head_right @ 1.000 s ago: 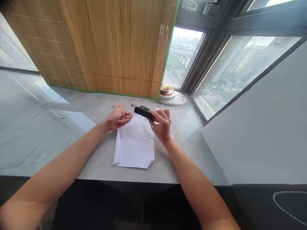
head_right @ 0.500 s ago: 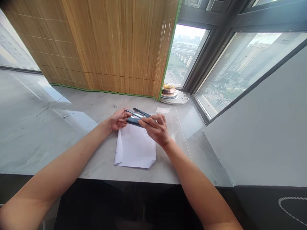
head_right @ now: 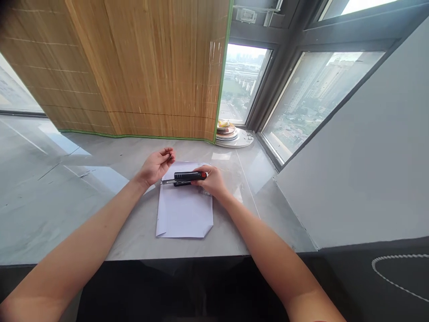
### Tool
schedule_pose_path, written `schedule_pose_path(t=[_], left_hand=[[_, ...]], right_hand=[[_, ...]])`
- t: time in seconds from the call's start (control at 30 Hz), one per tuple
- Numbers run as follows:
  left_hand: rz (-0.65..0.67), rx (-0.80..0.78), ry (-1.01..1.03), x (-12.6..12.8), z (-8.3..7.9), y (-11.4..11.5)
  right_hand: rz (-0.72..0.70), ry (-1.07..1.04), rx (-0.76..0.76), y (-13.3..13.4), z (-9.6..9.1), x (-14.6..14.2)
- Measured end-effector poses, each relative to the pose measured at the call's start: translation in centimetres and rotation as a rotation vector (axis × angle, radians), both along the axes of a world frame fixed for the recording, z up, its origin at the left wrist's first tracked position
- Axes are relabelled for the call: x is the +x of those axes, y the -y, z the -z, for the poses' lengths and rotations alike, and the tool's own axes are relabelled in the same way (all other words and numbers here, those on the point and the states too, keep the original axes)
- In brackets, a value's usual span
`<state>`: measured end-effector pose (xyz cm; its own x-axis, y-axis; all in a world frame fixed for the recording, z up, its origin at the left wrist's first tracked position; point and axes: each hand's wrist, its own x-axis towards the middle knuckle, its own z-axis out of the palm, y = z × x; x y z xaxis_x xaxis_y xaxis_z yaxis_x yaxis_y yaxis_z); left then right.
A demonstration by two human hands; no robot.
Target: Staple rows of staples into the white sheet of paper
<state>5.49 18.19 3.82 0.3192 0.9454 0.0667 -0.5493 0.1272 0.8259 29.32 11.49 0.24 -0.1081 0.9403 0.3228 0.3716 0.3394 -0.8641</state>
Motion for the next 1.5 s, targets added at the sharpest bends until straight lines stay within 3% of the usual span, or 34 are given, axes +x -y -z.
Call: schedule_pose_path(t=[0.1, 0.2, 0.33, 0.5, 0.8, 0.9, 0.97, 1.03, 1.1, 1.17, 1.23, 1.33, 1.5], left_hand=[[0.135, 0.131, -0.117, 0.2, -0.3, 1.2], [0.26, 0.251, -0.191, 0.2, -0.6, 2.1], [0.24, 0.381, -0.221, 0.3, -0.8, 2.7], [0.289, 0.489, -0.272, 0.4, -0.5, 2.8], [0.359, 0.553, -0.359, 0.6, -0.8, 3.2], [0.236, 0.582, -0.376, 0.5, -0.9, 2.9], [0.013, 0.577, -0.455, -0.1, -0.8, 2.2], [-0.282, 0.569, -0.682, -1.1, -0.2, 1.0], [-0.548, 0.594, -1.035, -2.5, 0.6, -0.5], [-0.676, 0.612, -1.309, -3.8, 1.8, -1.8], [-0.679, 0.63, -1.488, -4.8, 2.9, -2.8], [-0.567, 0.594, -1.656, -5.5, 4.2, -3.7], [-0.49, 0.564, -1.677, -5.5, 4.5, -3.8]], right_hand=[[-0.015, 0.113, 0.116, 0.1, -0.7, -0.2], [0.017, 0.201, 0.38, 0.8, -1.6, -1.0], [0.021, 0.353, 0.637, 1.9, -2.1, -2.4], [0.071, 0.425, 0.683, 2.3, -1.9, -3.1], [0.048, 0.325, 0.763, 2.6, -2.5, -3.7], [0.125, 0.294, 0.709, 1.6, -2.6, -2.4], [0.282, 0.277, 0.591, 0.3, -2.3, -0.1], [0.477, 0.252, 0.374, -1.2, -1.8, 3.2], [0.629, 0.244, 0.065, -2.3, -1.0, 6.5], [0.739, 0.284, -0.164, -3.0, -0.3, 9.1], [0.789, 0.352, -0.247, -3.2, 0.4, 10.6], [0.778, 0.45, -0.228, -3.4, 1.0, 10.9], [0.7, 0.55, -0.212, -3.8, 1.6, 10.5]])
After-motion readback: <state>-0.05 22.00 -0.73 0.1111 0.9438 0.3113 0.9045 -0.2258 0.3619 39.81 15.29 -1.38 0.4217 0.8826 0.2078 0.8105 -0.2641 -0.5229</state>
